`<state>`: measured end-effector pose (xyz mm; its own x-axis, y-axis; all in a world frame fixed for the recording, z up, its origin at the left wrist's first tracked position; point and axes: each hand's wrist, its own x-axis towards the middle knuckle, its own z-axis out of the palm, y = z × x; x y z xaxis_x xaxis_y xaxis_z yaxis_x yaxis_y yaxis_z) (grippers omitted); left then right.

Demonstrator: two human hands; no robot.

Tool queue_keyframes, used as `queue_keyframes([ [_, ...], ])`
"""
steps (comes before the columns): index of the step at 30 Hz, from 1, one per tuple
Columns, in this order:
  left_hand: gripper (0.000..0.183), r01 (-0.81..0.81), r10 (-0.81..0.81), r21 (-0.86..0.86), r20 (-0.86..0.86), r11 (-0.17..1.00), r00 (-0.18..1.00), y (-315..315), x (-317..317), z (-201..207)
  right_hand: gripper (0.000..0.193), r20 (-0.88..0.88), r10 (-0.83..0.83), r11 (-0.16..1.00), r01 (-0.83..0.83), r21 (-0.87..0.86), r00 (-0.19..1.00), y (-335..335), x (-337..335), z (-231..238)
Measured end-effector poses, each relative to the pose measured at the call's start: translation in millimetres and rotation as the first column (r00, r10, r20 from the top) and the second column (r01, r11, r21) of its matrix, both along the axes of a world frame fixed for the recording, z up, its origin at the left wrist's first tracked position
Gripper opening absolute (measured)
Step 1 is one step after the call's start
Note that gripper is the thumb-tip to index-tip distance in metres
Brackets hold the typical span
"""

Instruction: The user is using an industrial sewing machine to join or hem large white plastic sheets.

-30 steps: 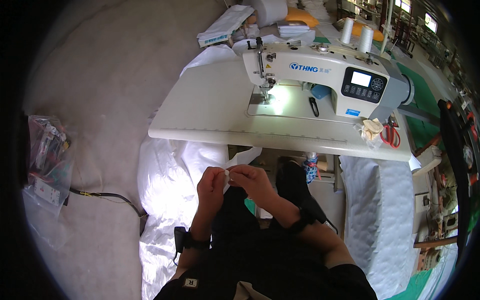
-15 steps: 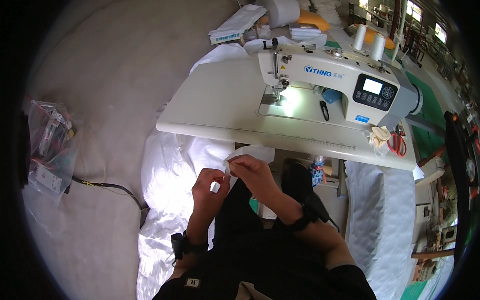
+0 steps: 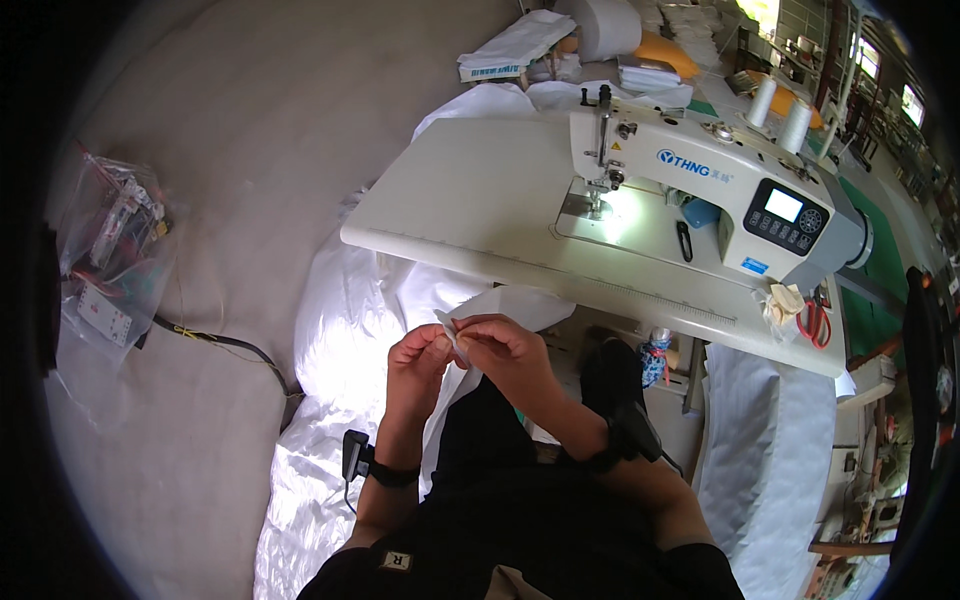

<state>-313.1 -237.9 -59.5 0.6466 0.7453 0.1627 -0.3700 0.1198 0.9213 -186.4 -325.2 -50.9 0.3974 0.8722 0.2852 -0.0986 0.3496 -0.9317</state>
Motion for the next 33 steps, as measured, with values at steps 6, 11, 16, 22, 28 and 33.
queue_keyframes([
  [6,0.013,-0.037,0.041,-0.106,0.029,0.994,0.999,4.2,-3.6,-10.2,0.013,0.005,0.027,0.999,-0.027,0.035,1.0,6.0,-8.1,-3.7],
  [11,0.011,0.023,-0.022,-0.062,0.017,0.998,1.0,8.5,-1.9,-7.6,0.01,0.065,-0.037,0.999,0.036,0.015,0.997,10.1,-4.0,-11.0],
  [16,0.009,-0.013,0.013,0.0,-0.073,1.0,0.997,4.0,1.2,-3.4,0.013,-0.193,0.049,0.994,-0.067,-0.086,0.98,6.4,2.5,-6.9],
  [22,0.008,-0.031,0.034,0.038,-0.096,0.999,0.995,1.4,1.7,-0.8,0.015,-0.31,0.123,0.99,-0.137,-0.023,0.943,7.4,6.4,-11.4],
  [28,0.009,0.0,0.003,0.026,-0.103,1.0,0.995,2.5,1.5,-1.8,0.015,-0.377,0.126,0.987,-0.153,-0.042,0.918,5.5,7.9,-11.5],
  [33,0.01,-0.018,0.02,0.016,-0.138,1.0,0.99,2.4,0.9,-5.3,0.016,-0.372,0.162,0.979,-0.195,-0.053,0.914,5.8,10.9,-14.1],
])
